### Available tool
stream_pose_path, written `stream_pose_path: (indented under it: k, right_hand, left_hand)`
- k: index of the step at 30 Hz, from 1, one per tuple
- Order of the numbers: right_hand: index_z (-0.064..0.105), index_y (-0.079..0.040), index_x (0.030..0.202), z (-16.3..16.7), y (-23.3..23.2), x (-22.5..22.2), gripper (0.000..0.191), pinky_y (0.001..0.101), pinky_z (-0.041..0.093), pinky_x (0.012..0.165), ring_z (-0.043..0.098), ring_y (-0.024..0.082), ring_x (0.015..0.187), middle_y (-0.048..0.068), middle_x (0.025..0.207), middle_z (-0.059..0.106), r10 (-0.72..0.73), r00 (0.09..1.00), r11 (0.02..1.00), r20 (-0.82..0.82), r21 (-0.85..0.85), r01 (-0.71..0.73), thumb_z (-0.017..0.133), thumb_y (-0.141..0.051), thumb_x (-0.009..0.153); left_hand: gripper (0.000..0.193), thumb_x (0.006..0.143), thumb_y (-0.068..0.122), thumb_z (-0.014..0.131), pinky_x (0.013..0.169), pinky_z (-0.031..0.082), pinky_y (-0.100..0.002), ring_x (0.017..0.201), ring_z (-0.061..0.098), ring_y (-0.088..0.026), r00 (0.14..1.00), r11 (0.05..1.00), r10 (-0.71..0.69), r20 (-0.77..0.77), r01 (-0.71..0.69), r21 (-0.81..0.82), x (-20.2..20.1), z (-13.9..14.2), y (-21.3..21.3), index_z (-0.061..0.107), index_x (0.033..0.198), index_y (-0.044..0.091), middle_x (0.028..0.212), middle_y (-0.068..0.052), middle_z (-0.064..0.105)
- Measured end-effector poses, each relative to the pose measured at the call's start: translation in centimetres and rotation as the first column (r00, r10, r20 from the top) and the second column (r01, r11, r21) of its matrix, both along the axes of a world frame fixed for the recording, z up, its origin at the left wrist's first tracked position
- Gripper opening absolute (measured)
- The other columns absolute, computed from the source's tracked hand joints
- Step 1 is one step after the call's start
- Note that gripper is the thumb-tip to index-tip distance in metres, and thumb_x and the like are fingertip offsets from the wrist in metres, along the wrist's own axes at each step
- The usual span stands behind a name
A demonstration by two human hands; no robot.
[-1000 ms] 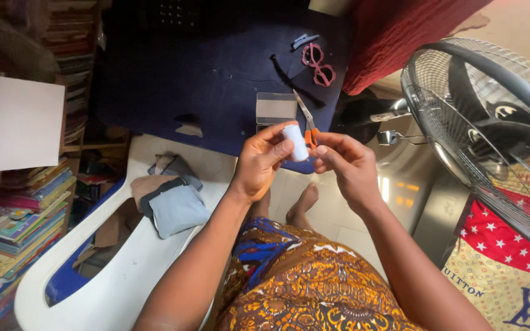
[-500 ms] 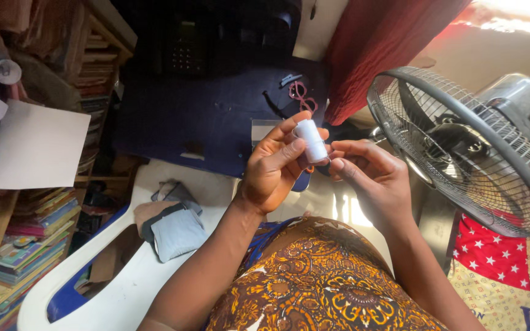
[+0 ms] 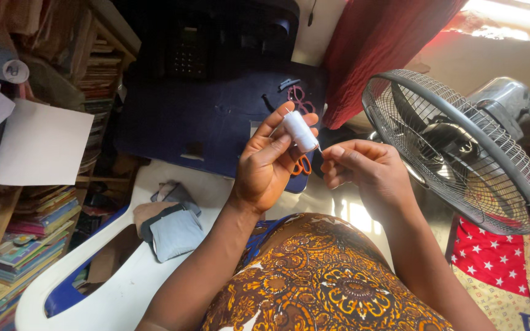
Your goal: The person opens a sewing kit, retrieves a needle, and uses scissors to trim the edge of a light blue cloth. They then thread the needle with white thread and prepare to sew the cloth.
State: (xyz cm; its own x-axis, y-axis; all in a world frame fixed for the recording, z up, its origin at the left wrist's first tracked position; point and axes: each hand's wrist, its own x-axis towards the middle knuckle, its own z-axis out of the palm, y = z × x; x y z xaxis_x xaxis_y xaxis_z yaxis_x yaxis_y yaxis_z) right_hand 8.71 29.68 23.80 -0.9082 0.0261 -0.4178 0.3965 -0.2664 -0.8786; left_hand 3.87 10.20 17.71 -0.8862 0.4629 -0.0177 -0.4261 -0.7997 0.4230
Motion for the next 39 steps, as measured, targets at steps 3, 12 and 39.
stream_pose_path:
  k: [3, 12, 39]
  right_hand:
    - [0.074, 0.006, 0.098, 0.0, -0.2, 0.1, 0.02, 0.0274, 0.056, 0.063, 0.069, 0.015, 0.065, 0.011, 0.08, 0.073, 0.043, 0.998, 0.998, -0.036, 0.04, -0.041, 0.069, -0.013, 0.094]
    - [0.073, 0.007, 0.093, -0.3, -0.6, 0.8, 0.015, 0.0249, 0.051, 0.058, 0.064, 0.011, 0.062, 0.008, 0.076, 0.072, 0.113, 0.991, 0.979, -0.067, 0.18, -0.099, 0.076, -0.008, 0.089]
    - [0.068, 0.002, 0.094, -4.7, -2.1, 0.9, 0.007, 0.0287, 0.053, 0.073, 0.064, 0.014, 0.075, 0.007, 0.086, 0.067, -0.106, 0.971, 0.991, -0.212, -0.103, 0.086, 0.067, -0.005, 0.095]
  left_hand:
    - [0.045, 0.108, -0.002, 0.048, 0.114, 0.049, -0.043, 0.129, 0.061, -0.03, 0.999, 1.0, 0.012, -0.036, -0.013, -0.017, 0.5, 0.4, 0.1, 0.048, 0.152, 0.005, 0.145, -0.024, 0.058]
    - [0.06, 0.099, -0.01, 0.059, 0.112, 0.05, -0.042, 0.125, 0.064, -0.029, 0.992, 0.991, 0.008, -0.127, -0.025, -0.134, 1.8, 1.6, -0.2, 0.046, 0.154, 0.007, 0.144, -0.025, 0.058]
    - [0.054, 0.1, -0.005, 0.062, 0.104, 0.056, -0.042, 0.119, 0.068, -0.028, 0.976, 0.974, 0.214, 0.041, -0.21, -0.088, 2.8, -2.2, 1.3, 0.05, 0.152, 0.006, 0.125, -0.013, 0.066]
